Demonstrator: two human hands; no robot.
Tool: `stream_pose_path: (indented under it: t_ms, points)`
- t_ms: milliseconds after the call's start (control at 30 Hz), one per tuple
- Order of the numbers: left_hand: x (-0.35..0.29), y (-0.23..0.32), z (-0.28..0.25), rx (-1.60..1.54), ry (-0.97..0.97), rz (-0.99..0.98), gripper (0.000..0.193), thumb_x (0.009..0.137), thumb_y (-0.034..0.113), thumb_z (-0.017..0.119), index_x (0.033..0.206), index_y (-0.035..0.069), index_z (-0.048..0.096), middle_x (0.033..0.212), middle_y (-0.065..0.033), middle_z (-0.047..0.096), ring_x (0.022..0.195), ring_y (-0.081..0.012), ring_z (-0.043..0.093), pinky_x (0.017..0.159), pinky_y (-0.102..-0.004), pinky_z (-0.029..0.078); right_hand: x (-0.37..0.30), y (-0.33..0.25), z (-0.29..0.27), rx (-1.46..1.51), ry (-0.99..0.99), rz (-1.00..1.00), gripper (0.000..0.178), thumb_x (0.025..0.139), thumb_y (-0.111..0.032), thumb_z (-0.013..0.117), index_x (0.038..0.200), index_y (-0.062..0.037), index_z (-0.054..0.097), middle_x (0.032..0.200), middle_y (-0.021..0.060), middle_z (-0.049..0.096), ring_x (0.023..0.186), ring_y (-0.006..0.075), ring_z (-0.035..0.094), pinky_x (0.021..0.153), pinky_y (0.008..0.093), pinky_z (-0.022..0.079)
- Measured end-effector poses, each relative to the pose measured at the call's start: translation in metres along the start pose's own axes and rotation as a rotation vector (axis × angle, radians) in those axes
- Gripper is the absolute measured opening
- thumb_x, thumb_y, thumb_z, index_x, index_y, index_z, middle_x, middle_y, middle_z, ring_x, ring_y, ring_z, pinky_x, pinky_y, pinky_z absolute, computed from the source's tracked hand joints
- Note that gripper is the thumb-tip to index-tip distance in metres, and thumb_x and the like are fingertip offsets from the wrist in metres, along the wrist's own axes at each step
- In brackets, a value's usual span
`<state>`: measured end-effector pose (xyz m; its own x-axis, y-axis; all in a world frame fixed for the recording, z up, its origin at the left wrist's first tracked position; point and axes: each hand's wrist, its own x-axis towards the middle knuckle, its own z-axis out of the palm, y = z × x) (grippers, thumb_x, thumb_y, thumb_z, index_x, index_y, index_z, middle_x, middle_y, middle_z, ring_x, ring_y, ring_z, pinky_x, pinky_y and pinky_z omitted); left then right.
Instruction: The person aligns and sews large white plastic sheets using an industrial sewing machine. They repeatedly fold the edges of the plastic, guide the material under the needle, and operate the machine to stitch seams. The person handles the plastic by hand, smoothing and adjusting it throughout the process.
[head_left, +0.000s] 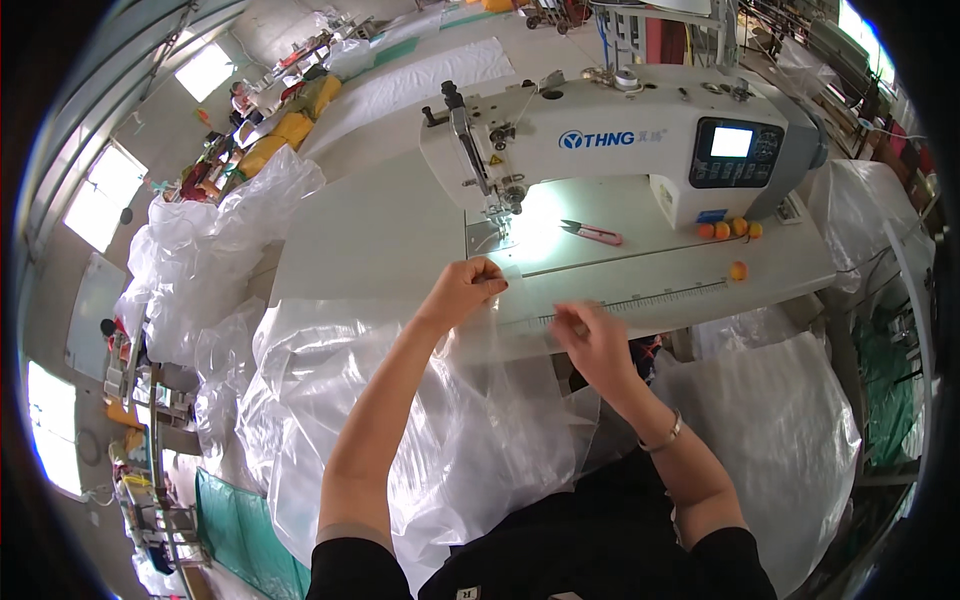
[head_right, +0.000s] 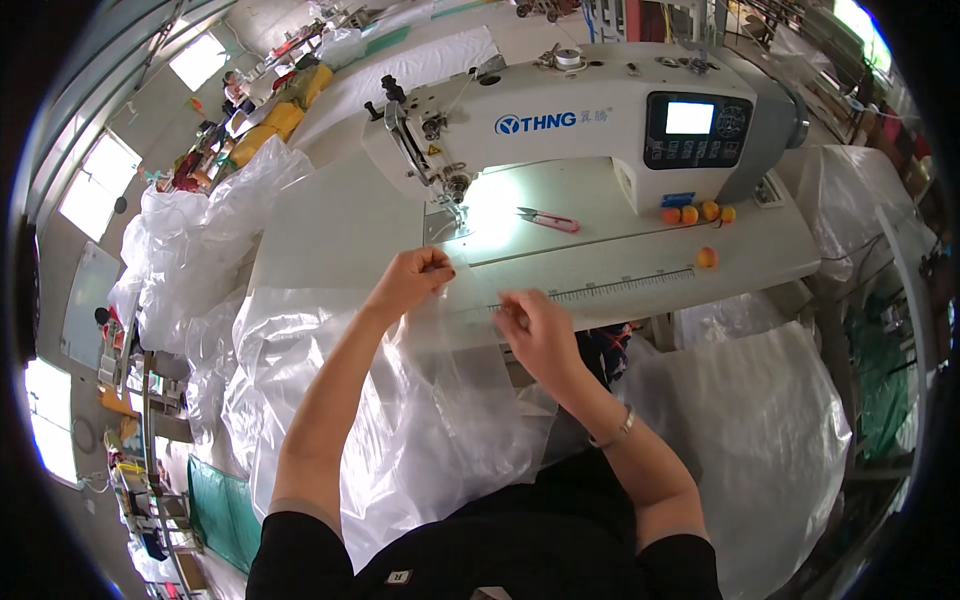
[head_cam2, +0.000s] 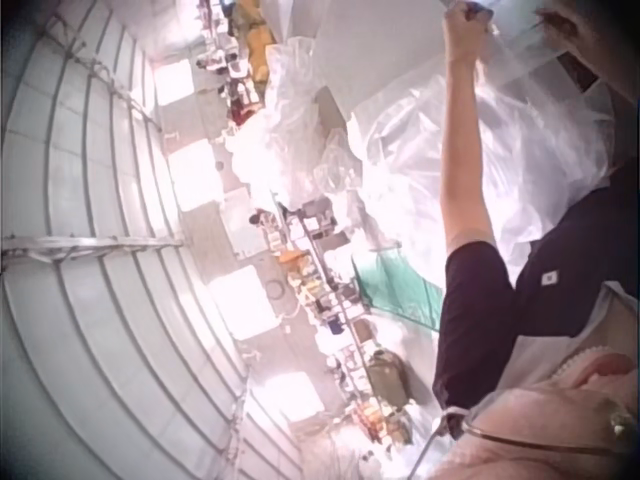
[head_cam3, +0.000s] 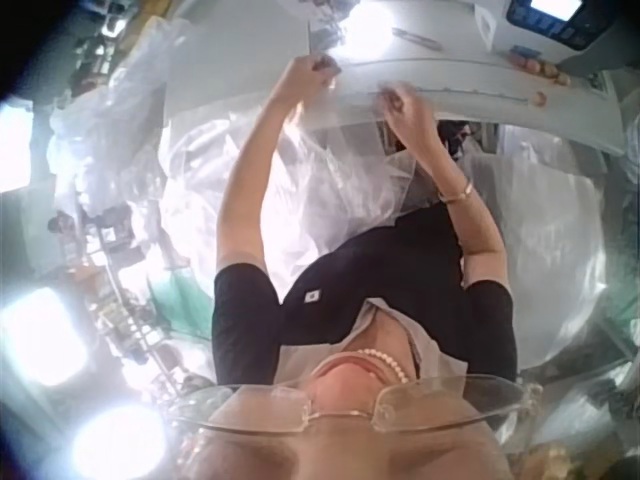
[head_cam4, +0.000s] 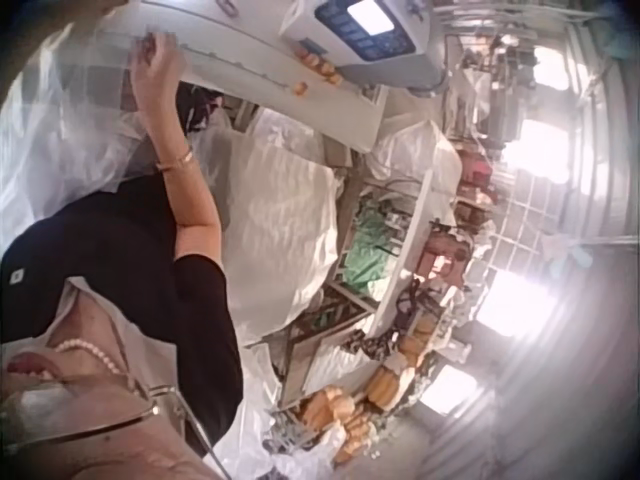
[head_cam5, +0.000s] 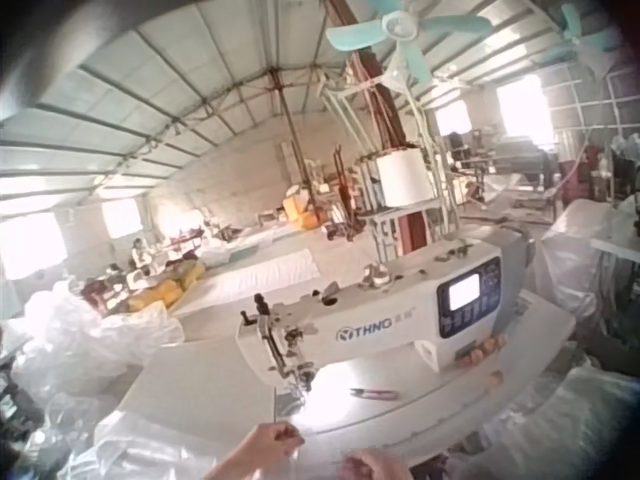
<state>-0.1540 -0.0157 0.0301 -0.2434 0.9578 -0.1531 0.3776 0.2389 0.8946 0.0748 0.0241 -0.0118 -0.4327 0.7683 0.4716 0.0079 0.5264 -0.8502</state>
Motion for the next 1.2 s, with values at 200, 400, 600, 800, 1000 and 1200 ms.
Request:
stream_pose_path:
  t_ms: [200, 400, 600, 800, 1000, 1200]
  points:
    - [0.003, -0.003, -0.004, -0.083, -0.034, 0.073, 0.012, 0.085, 0.012, 0.067, 0.088, 0.001, 0.063, 0.07, 0.0023, 0.057, 0.062, -0.0046, 0.049, 0.057, -0.0218, 0.039, 0.04, -0.004, 0.033, 0.137, -0.201, 0.442, 0.017, 0.083, -0.013, 0.069, 0.09, 0.003, 0.067, 0.073, 0.0078, 0.067, 0.062, 0.0111, 0.061, 0.055, 0.0244, 0.047]
    - [0.002, 0.006, -0.002, -0.008, -0.024, 0.025, 0.017, 0.087, 0.018, 0.065, 0.085, 0.001, 0.065, 0.068, 0.0021, 0.055, 0.06, -0.0048, 0.047, 0.055, -0.0222, 0.038, 0.029, 0.008, 0.049, 0.042, 0.071, 0.058, 0.013, 0.082, -0.009, 0.069, 0.09, 0.0006, 0.068, 0.071, 0.008, 0.065, 0.057, 0.0105, 0.059, 0.051, 0.0258, 0.045]
    - [-0.003, 0.012, 0.003, -0.021, 0.028, -0.105, 0.021, 0.092, 0.021, 0.059, 0.082, 0.003, 0.064, 0.065, 0.0034, 0.051, 0.057, -0.0043, 0.041, 0.051, -0.0215, 0.033, 0.021, 0.002, 0.056, -0.26, 0.031, -0.193, 0.032, 0.079, -0.004, 0.062, 0.111, -0.0026, 0.062, 0.08, 0.0109, 0.056, 0.058, 0.0294, 0.059, 0.053, 0.0386, 0.048]
    - [-0.007, 0.019, 0.004, -0.029, 0.004, -0.095, 0.019, 0.092, 0.017, 0.057, 0.081, 0.003, 0.063, 0.065, 0.0029, 0.052, 0.058, -0.0043, 0.042, 0.053, -0.0207, 0.033, 0.019, -0.007, 0.057, -0.339, -0.078, -0.136, 0.039, 0.079, -0.005, 0.064, 0.117, 0.0004, 0.058, 0.085, 0.0123, 0.056, 0.061, 0.0304, 0.059, 0.055, 0.0393, 0.048]
    - [0.009, 0.004, -0.001, -0.059, 0.09, 0.032, 0.019, 0.092, 0.016, 0.057, 0.082, 0.002, 0.063, 0.065, 0.0034, 0.051, 0.061, -0.0044, 0.043, 0.058, -0.0213, 0.035, -0.06, -0.004, 0.026, -0.011, -0.146, -0.001, 0.051, 0.076, 0.0, 0.067, 0.125, -0.0005, 0.054, 0.074, 0.0114, 0.054, 0.054, 0.0234, 0.053, 0.051, 0.0319, 0.045]
    - [0.014, 0.014, 0.007, 0.102, 0.071, -0.015, 0.023, 0.093, 0.02, 0.056, 0.084, 0.001, 0.065, 0.066, 0.0023, 0.052, 0.063, -0.0057, 0.044, 0.061, -0.0233, 0.036, -0.09, -0.004, -0.005, -0.044, -0.21, -0.11, 0.031, 0.079, -0.002, 0.068, 0.109, 0.0006, 0.062, 0.065, 0.0104, 0.053, 0.053, 0.0238, 0.053, 0.047, 0.0312, 0.042]
